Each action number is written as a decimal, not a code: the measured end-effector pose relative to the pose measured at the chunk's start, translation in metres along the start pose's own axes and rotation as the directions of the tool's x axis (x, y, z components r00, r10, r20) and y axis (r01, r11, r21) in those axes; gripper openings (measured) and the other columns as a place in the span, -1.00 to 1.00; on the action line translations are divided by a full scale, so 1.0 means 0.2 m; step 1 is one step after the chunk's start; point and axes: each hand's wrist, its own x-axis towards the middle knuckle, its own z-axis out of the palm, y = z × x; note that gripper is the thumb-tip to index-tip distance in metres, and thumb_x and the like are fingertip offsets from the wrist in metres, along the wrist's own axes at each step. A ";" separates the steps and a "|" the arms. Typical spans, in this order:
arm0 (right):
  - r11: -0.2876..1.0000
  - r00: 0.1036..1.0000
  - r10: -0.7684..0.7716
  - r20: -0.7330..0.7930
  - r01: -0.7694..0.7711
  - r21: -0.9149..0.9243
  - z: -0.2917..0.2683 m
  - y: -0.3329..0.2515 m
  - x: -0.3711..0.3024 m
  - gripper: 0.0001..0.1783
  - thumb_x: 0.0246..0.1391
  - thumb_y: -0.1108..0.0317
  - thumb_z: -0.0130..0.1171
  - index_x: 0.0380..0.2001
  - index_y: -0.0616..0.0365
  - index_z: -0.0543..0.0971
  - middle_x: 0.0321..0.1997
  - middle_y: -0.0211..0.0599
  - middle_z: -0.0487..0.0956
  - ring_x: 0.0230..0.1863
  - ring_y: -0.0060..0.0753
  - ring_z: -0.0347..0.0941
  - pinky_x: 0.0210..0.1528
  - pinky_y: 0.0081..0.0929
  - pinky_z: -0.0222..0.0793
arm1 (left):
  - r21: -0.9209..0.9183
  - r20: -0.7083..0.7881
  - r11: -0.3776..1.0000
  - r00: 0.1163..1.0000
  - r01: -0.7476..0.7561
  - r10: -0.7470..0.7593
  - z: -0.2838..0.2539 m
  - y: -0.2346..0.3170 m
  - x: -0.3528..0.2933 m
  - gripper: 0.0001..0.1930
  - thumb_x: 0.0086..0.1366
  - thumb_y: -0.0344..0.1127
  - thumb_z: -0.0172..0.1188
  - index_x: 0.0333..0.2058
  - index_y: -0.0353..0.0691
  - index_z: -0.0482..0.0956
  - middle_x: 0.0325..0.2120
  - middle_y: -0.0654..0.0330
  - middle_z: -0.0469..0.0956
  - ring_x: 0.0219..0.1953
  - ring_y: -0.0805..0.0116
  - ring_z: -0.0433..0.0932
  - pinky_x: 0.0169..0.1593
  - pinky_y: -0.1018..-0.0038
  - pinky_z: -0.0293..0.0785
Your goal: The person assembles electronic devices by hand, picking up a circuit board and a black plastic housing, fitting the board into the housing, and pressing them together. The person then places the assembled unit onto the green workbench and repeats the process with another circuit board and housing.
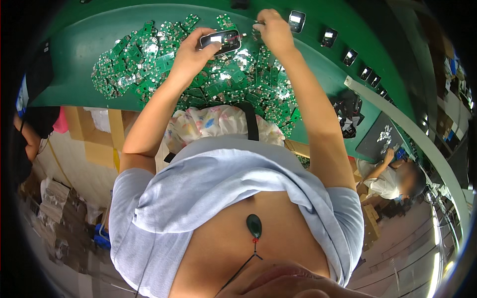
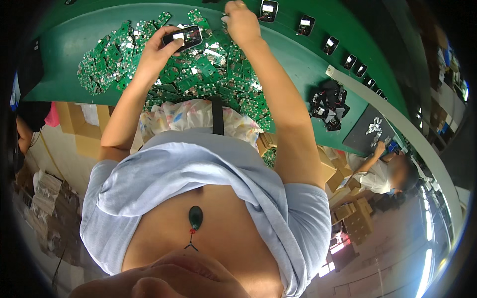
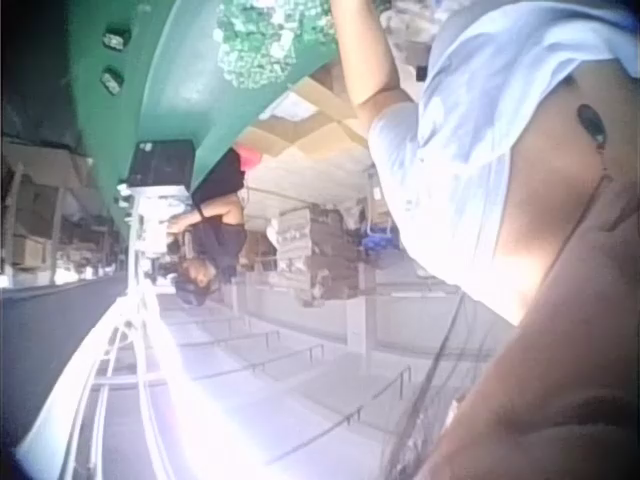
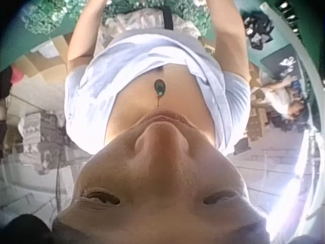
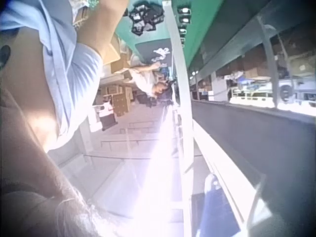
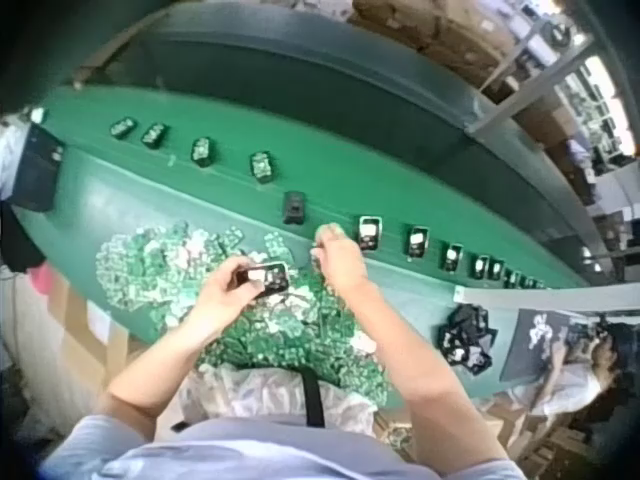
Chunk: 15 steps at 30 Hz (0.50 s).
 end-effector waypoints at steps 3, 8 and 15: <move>0.410 0.842 0.479 0.248 -0.464 0.785 -0.11 -0.03 -0.15 -0.80 0.02 0.45 0.11 -0.25 0.27 0.44 -0.35 -0.28 0.51 -0.30 -0.32 0.53 -0.33 -0.46 0.47 | -0.398 0.090 0.910 0.992 0.116 -0.087 0.06 0.04 -0.05 -0.68 0.11 -0.37 0.15 -0.15 -0.36 0.40 -0.35 0.20 0.50 -0.38 0.43 0.51 -0.29 0.57 0.43; 0.031 0.833 0.480 0.277 -0.332 0.943 -0.27 -0.17 -0.49 -0.82 0.03 0.42 0.13 -0.31 0.26 0.44 -0.40 -0.31 0.51 -0.31 -0.24 0.55 -0.35 -0.49 0.49 | -0.345 0.096 0.937 0.995 0.052 -0.020 0.13 0.06 -0.14 -0.70 0.11 -0.39 0.16 -0.15 -0.31 0.43 -0.33 0.24 0.50 -0.29 0.51 0.46 -0.17 0.57 0.36; 0.170 0.807 0.591 0.003 -0.129 0.977 -0.32 -0.30 -0.84 -0.87 -0.01 0.44 0.16 -0.37 0.20 0.46 -0.50 -0.39 0.47 -0.53 -0.59 0.33 -0.46 -0.64 0.28 | -0.193 0.129 0.974 0.981 -0.119 0.145 0.23 0.09 -0.30 -0.83 0.18 -0.42 0.09 -0.24 -0.29 0.40 -0.40 0.28 0.51 -0.35 0.56 0.43 -0.23 0.62 0.32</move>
